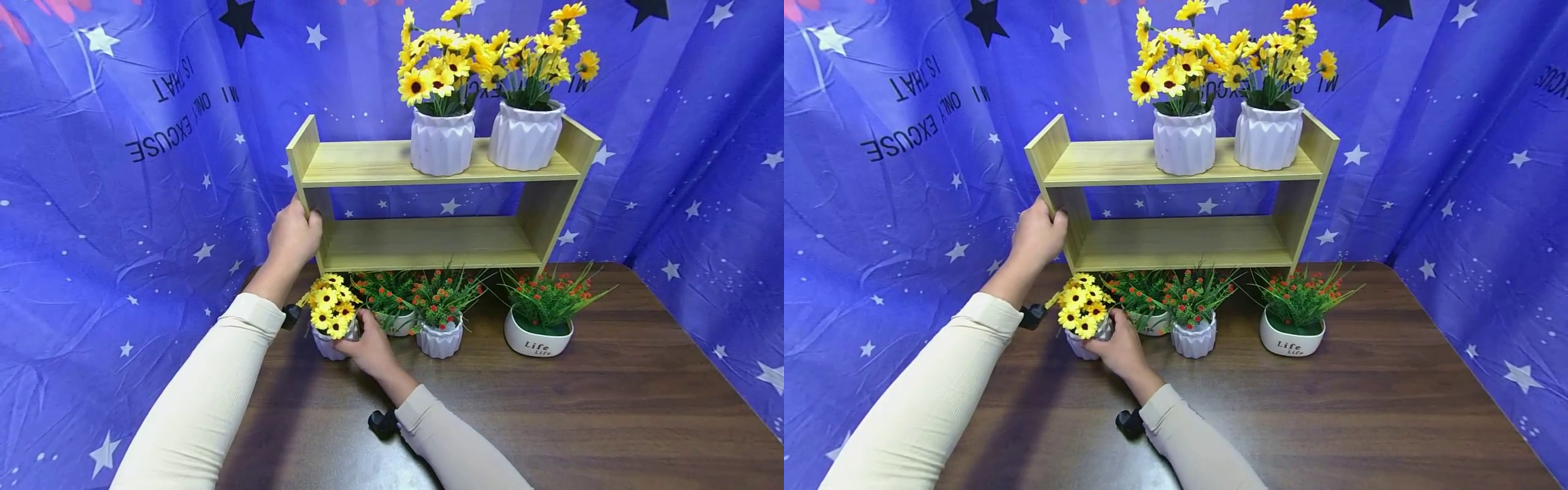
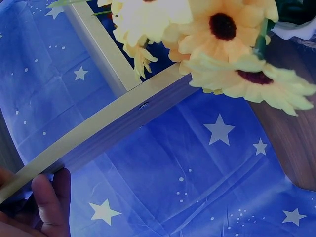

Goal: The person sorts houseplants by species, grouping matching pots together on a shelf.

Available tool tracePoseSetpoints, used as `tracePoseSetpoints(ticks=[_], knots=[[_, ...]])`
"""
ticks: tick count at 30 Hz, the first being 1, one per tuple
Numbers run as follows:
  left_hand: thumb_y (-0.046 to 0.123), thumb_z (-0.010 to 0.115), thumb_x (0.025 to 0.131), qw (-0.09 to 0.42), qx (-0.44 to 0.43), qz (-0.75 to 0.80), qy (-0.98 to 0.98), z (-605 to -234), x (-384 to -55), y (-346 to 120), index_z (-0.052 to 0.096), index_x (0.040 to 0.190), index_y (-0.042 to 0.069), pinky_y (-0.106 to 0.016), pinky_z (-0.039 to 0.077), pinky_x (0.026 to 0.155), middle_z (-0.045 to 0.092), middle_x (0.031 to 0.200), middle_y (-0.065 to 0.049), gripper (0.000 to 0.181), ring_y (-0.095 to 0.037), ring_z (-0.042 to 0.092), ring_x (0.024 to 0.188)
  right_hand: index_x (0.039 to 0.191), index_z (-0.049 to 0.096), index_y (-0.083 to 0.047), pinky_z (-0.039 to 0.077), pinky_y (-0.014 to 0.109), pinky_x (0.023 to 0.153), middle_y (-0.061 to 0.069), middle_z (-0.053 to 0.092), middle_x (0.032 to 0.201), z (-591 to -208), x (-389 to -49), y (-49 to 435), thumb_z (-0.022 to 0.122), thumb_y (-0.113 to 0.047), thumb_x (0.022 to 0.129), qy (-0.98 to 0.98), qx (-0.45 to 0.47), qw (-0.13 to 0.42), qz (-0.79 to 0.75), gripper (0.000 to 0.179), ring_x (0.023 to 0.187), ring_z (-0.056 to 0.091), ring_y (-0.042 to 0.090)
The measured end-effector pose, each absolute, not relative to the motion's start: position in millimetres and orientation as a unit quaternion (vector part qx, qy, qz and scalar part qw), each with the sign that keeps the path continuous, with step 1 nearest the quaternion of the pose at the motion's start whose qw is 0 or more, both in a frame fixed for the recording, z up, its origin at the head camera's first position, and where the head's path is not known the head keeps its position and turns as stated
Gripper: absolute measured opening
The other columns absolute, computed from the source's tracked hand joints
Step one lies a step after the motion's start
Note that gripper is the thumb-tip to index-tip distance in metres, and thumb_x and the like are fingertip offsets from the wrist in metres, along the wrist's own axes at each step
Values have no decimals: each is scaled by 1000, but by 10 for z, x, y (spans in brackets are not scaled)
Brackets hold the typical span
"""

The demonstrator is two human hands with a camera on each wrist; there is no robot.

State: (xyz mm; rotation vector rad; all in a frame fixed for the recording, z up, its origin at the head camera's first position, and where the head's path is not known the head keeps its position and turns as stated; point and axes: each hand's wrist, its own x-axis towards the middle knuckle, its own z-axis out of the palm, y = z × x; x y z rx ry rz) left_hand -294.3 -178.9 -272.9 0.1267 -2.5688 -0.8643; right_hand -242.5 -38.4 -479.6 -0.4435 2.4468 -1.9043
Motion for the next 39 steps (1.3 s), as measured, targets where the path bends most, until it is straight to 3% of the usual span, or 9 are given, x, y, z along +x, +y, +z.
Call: tracePoseSetpoints(ticks=[18,39], knots=[[25,41,99,217,45,-315,-923,-2725,-2918,-1764,53,120,10,-64,43,85,63,122,-22,28,-45,59,113,129,48,-3,42,44,102,15,59,127,-4853,-2496,-453,89,-24,70,815,-138,-6,-563,75,118,56,29],[25,41,98,219,46,-310,-924,-2724,-2928,-1773,53,122,10,-64,43,86,61,126,-24,31,-46,58,115,128,57,-5,43,41,101,6,64,122,-4780,-2335,-363,93,-26,66,783,-111,-41,-611,75,115,58,22]])
